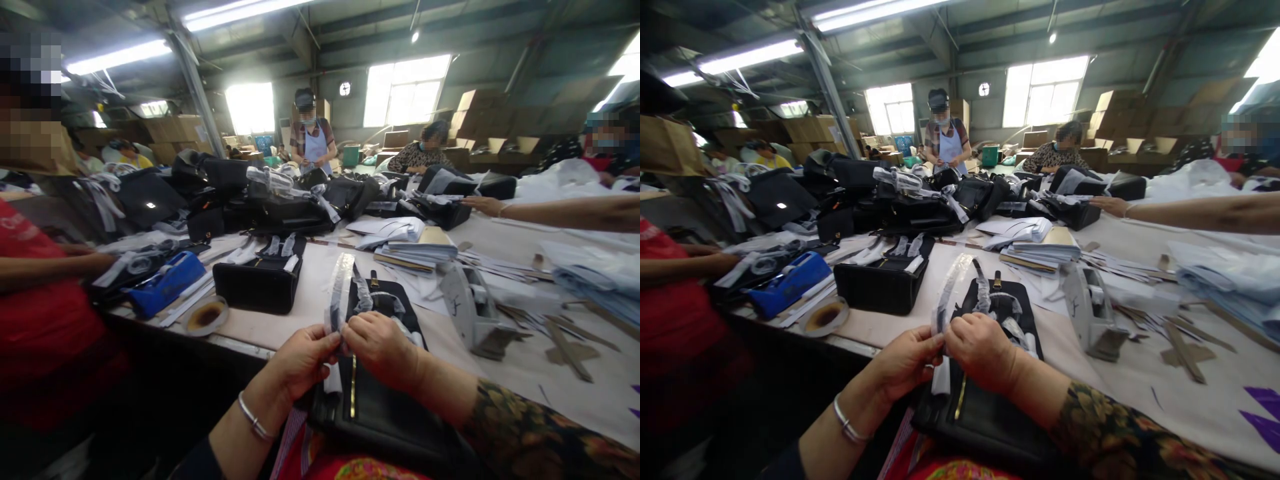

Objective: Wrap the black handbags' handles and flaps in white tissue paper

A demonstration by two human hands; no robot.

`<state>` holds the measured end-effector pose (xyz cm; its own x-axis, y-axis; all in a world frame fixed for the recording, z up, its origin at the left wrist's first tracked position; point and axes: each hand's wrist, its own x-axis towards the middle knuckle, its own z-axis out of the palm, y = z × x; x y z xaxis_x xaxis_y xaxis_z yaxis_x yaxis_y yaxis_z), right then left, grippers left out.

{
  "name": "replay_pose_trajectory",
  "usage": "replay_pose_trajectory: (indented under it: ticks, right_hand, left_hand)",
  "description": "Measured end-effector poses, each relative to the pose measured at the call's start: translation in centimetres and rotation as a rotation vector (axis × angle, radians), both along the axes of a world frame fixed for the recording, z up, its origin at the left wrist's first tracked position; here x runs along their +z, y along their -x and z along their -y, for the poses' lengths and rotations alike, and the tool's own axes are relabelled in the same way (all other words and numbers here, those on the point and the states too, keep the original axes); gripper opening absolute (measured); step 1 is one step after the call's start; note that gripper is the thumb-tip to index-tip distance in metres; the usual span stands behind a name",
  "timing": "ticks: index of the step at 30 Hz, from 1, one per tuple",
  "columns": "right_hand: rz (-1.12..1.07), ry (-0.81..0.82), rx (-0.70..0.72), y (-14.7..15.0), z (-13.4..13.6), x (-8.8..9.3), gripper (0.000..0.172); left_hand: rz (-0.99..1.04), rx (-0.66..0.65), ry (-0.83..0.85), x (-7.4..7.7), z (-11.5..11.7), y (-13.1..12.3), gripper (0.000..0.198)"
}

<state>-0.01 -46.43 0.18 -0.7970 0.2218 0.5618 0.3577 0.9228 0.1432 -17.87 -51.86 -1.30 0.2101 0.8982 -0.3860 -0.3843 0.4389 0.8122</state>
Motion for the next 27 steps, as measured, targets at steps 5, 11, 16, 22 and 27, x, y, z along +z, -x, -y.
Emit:
replay_pose_trajectory:
  ticks: [5,11,16,22,27]
  right_hand:
    - [-0.332,0.55,-0.05,-0.6,-0.7,0.0,0.021]
    - [-0.463,1.457,-0.235,0.2,1.1,1.4,0.031]
    - [-0.754,1.719,-0.312,2.1,2.2,1.5,0.028]
    - [-0.641,1.35,-0.14,2.0,1.3,0.5,0.02]
    - [-0.175,0.46,0.035,1.4,-0.2,-0.6,0.013]
  left_hand:
    - [-0.153,0.224,-0.15,-0.3,-0.1,-0.3,0.035]
    - [-0.64,0.414,-0.57,-0.6,0.7,-1.1,0.027]
    - [-0.761,0.442,-0.738,-2.2,1.4,-2.5,0.033]
    - [-0.458,0.286,-0.542,-2.3,1.2,-1.0,0.029]
    - [0.007,0.195,-0.116,-1.4,0.4,-0.4,0.046]
